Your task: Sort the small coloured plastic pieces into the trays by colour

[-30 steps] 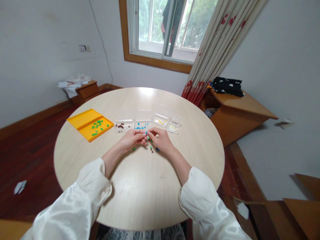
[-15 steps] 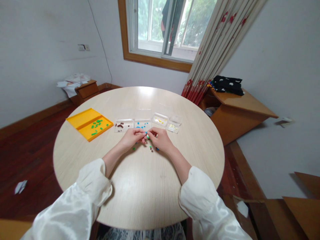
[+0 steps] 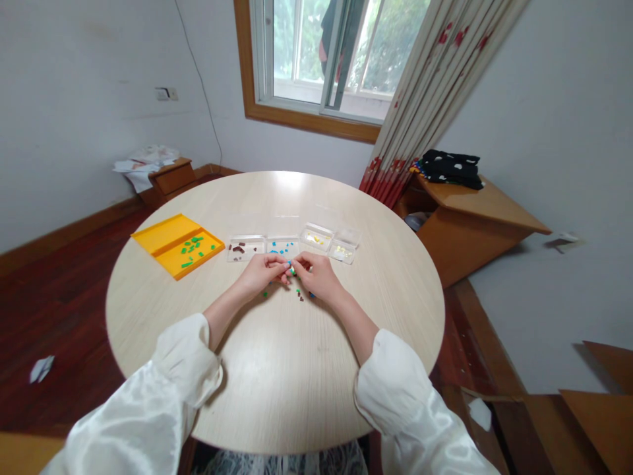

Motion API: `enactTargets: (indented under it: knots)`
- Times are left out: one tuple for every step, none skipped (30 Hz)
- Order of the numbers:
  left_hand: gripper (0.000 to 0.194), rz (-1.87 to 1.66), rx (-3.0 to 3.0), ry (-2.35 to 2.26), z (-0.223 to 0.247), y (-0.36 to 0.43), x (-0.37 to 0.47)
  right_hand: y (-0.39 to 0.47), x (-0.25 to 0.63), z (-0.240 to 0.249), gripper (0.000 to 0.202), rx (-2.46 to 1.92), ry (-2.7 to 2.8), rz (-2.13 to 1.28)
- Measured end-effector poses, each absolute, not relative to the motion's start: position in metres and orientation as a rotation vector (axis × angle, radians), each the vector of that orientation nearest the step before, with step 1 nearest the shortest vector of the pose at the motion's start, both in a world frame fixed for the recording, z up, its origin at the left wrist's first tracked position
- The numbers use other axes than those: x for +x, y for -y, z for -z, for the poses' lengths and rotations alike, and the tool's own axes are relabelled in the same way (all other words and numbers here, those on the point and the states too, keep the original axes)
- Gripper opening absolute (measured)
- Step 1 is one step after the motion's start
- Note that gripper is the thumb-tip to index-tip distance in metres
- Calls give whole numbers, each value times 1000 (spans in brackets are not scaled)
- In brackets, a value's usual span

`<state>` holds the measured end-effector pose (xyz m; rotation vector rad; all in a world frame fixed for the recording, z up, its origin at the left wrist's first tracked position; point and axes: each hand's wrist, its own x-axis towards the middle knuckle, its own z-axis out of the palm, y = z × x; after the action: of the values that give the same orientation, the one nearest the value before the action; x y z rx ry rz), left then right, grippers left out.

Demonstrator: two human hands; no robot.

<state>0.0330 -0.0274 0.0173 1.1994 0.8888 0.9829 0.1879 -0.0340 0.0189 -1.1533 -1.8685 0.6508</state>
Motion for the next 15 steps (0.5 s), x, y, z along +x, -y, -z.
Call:
enactTargets:
  knots:
    - [29,-986,1204,-894,-18,28,33,34,188,-19,20,-1157,1874,-649]
    - [29,-986,1209,-900,-18,28,33,34,188,-19,20,-1162,1878,-647]
    - [28,-985,1212,-906,-19,29,33,34,188,-19,20,-1169,1883,-645]
    - [28,-984,1215,-913,-20,29,34,34,188,-19,20,-1176,1888,-646]
    - [28,-984,1217,-919,-20,29,34,34,188,-19,19,-1183,1892,-647]
    - [27,-985,1220,-923,-20,30,34,35,188,-19,19,-1189,1896,-649]
    - [27,-987,1222,-927,-21,30,34,35,187,-19,19,-1193,1900,-648]
    - [27,-990,1225,-929,-21,30,34,35,187,-20,18,-1196,1904,-645]
    - [26,-994,1226,-930,-20,30,34,35,187,-20,18,-1197,1906,-640]
    - [26,-998,1226,-931,-20,30,34,35,187,-20,19,-1198,1908,-635]
    - [26,-1001,1226,-933,-20,30,35,36,186,-20,19,-1197,1910,-631]
    - [26,-1003,1225,-935,-20,30,35,36,186,-21,19,-1194,1912,-629]
    - [26,-1004,1225,-937,-20,30,35,36,186,-21,19,-1192,1913,-626]
    - [26,-1005,1227,-940,-20,29,35,36,186,-21,20,-1191,1915,-621]
    - [25,-1006,1231,-943,-20,29,35,36,186,-21,20,-1190,1916,-612]
